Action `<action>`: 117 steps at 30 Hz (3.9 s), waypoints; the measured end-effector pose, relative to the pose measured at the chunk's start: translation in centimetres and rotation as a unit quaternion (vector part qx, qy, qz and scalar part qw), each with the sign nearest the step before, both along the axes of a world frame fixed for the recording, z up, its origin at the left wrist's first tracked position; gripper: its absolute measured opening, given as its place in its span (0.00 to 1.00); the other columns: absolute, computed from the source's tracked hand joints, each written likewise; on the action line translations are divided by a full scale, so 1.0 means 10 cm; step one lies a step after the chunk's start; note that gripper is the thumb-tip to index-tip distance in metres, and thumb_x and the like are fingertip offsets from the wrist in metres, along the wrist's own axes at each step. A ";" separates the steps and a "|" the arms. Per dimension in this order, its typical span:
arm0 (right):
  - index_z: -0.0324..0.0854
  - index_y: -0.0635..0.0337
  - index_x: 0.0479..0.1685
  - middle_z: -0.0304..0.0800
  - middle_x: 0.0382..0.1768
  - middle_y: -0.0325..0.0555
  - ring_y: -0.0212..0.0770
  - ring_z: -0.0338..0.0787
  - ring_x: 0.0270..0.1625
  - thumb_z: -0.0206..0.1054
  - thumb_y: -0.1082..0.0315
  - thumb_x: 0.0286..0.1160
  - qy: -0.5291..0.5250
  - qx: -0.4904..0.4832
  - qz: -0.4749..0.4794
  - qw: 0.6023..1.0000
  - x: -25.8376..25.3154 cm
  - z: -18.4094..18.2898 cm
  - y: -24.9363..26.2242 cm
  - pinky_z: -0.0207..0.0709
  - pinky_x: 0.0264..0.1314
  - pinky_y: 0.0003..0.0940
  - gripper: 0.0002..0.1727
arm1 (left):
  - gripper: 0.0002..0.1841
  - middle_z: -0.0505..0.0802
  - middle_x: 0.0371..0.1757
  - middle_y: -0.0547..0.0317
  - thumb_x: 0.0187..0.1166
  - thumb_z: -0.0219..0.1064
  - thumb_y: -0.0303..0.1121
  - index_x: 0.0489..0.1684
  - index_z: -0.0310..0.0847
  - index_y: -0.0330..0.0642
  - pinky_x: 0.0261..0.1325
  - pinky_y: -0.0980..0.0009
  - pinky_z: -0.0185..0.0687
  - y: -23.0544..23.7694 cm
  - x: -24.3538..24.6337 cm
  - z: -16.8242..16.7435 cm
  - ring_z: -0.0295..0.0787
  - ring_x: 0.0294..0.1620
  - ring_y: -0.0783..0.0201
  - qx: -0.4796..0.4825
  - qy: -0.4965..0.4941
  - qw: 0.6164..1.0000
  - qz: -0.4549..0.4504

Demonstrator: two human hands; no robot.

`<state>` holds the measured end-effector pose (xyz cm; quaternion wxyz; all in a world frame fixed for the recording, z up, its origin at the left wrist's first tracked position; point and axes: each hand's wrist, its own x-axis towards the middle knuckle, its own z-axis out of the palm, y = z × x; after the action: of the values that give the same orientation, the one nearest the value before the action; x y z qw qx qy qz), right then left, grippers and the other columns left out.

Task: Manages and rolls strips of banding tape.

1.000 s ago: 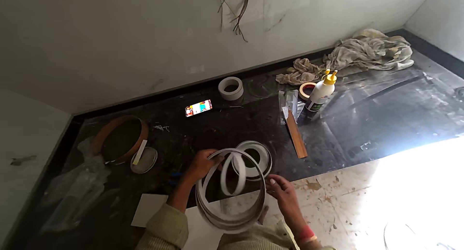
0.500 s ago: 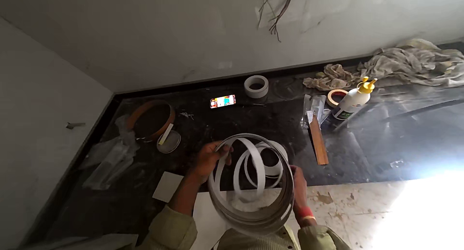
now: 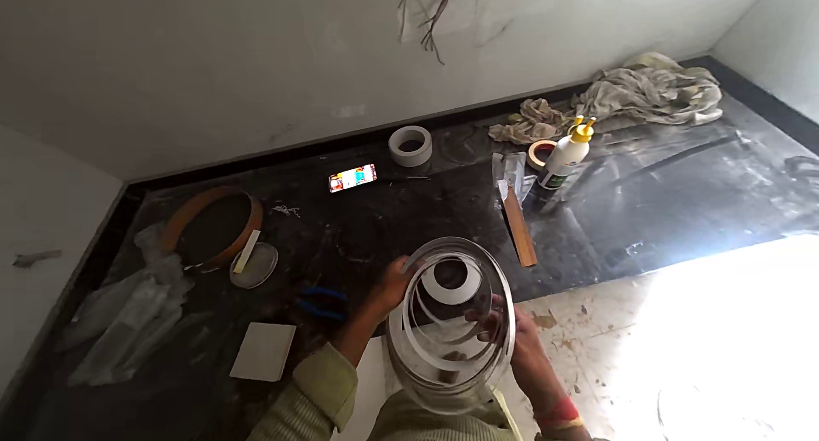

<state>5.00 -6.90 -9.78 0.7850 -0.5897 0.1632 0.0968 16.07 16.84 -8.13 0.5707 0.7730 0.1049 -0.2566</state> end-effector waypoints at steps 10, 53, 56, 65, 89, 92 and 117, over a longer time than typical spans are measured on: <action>0.84 0.67 0.62 0.94 0.46 0.48 0.38 0.93 0.45 0.54 0.66 0.85 -0.035 -0.104 -0.040 0.993 -0.10 0.06 0.06 0.89 0.47 0.36 0.19 | 0.14 0.82 0.18 0.62 0.71 0.70 0.21 0.54 0.82 0.43 0.16 0.77 0.76 0.32 -0.32 0.62 0.72 0.10 0.73 -0.188 0.012 0.980 0.059; 0.69 0.69 0.78 0.81 0.66 0.67 0.61 0.84 0.66 0.73 0.47 0.76 0.109 -0.370 0.043 0.922 0.46 -0.59 0.44 0.76 0.70 0.59 0.41 | 0.20 0.89 0.34 0.52 0.84 0.65 0.23 0.74 0.77 0.42 0.14 0.75 0.71 0.69 -0.57 0.80 0.71 0.12 0.68 -0.001 -0.066 0.987 0.145; 0.70 0.71 0.75 0.86 0.58 0.64 0.58 0.88 0.59 0.67 0.54 0.82 0.122 -0.347 0.028 0.929 0.49 -0.60 0.48 0.78 0.65 0.57 0.33 | 0.19 0.83 0.24 0.56 0.84 0.63 0.22 0.73 0.78 0.43 0.11 0.79 0.65 0.72 -0.62 0.91 0.64 0.09 0.72 -0.061 -0.046 0.980 0.182; 0.73 0.59 0.77 0.88 0.57 0.47 0.34 0.89 0.53 0.51 0.55 0.94 0.055 -0.126 -0.041 0.990 0.38 -0.69 0.36 0.86 0.52 0.32 0.24 | 0.09 0.77 0.17 0.61 0.84 0.59 0.25 0.55 0.81 0.42 0.11 0.82 0.69 0.63 -0.65 1.16 0.66 0.07 0.76 -0.246 -0.013 0.955 0.163; 0.81 0.60 0.51 0.88 0.32 0.38 0.31 0.86 0.30 0.60 0.42 0.81 -0.101 0.111 0.042 0.988 -0.26 0.26 0.39 0.83 0.34 0.29 0.26 | 0.25 0.91 0.34 0.53 0.69 0.74 0.29 0.64 0.69 0.40 0.41 0.63 0.94 0.24 -0.62 0.56 0.93 0.32 0.58 -0.218 -0.010 0.975 0.038; 0.83 0.65 0.59 0.95 0.43 0.44 0.34 0.90 0.38 0.52 0.41 0.86 -0.086 0.095 0.092 0.987 -0.29 0.17 0.40 0.86 0.44 0.32 0.32 | 0.24 0.88 0.28 0.56 0.70 0.72 0.23 0.67 0.74 0.40 0.29 0.67 0.90 0.32 -0.66 0.49 0.86 0.21 0.63 -0.194 0.011 0.979 0.058; 0.80 0.67 0.65 0.93 0.52 0.44 0.29 0.91 0.55 0.70 0.60 0.78 -0.097 -0.188 0.068 0.975 -0.05 -0.07 0.63 0.85 0.64 0.29 0.23 | 0.11 0.89 0.34 0.55 0.88 0.61 0.30 0.61 0.72 0.37 0.34 0.67 0.91 0.46 -0.78 -0.20 0.90 0.31 0.64 -0.160 0.117 0.949 0.244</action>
<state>4.46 -0.63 -10.53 0.6635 -0.7432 0.0608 0.0602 8.30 21.47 -10.15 0.7159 0.5866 0.3142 -0.2115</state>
